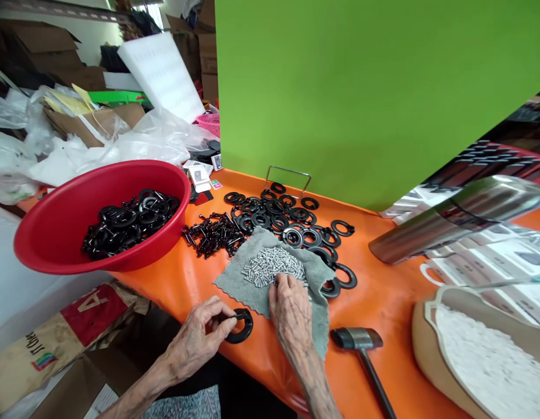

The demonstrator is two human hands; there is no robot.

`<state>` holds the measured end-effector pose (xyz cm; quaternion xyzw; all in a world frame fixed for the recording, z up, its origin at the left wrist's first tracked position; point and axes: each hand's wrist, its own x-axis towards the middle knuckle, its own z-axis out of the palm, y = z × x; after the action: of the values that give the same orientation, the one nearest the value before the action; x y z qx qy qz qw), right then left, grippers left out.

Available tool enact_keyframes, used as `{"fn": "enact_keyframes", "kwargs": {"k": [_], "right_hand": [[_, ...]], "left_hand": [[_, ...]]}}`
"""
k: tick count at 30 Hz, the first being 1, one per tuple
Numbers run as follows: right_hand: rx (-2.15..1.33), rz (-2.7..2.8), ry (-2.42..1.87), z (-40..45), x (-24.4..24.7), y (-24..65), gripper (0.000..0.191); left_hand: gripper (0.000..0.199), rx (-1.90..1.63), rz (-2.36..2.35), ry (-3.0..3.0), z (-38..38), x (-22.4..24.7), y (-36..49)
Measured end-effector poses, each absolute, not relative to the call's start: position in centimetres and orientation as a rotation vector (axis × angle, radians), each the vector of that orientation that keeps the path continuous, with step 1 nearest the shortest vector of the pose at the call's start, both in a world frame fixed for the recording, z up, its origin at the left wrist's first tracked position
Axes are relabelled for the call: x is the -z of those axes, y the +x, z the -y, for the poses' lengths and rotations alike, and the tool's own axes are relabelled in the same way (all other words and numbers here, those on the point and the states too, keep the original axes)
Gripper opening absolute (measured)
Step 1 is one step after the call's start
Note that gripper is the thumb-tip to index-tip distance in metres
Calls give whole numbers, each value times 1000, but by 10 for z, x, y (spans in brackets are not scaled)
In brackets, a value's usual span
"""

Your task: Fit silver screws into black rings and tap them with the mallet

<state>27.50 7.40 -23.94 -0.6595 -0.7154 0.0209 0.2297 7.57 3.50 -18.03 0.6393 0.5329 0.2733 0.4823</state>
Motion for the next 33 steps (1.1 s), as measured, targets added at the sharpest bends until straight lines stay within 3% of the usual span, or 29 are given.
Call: {"fn": "enact_keyframes", "kwargs": {"k": [8, 25, 29, 33], "right_hand": [[-148, 1907, -1790, -76, 238, 280, 2], [-230, 1778, -1681, -33, 224, 286, 32], [-579, 1725, -1547, -7, 204, 259, 33], [-1056, 1260, -1371, 12, 210, 225, 48]], "left_hand": [[18, -725, -1192, 1283, -39, 182, 72], [29, -762, -1112, 1091, -36, 180, 80], [33, -834, -1132, 1099, -31, 180, 87], [34, -868, -1133, 1008, -25, 183, 93]]}}
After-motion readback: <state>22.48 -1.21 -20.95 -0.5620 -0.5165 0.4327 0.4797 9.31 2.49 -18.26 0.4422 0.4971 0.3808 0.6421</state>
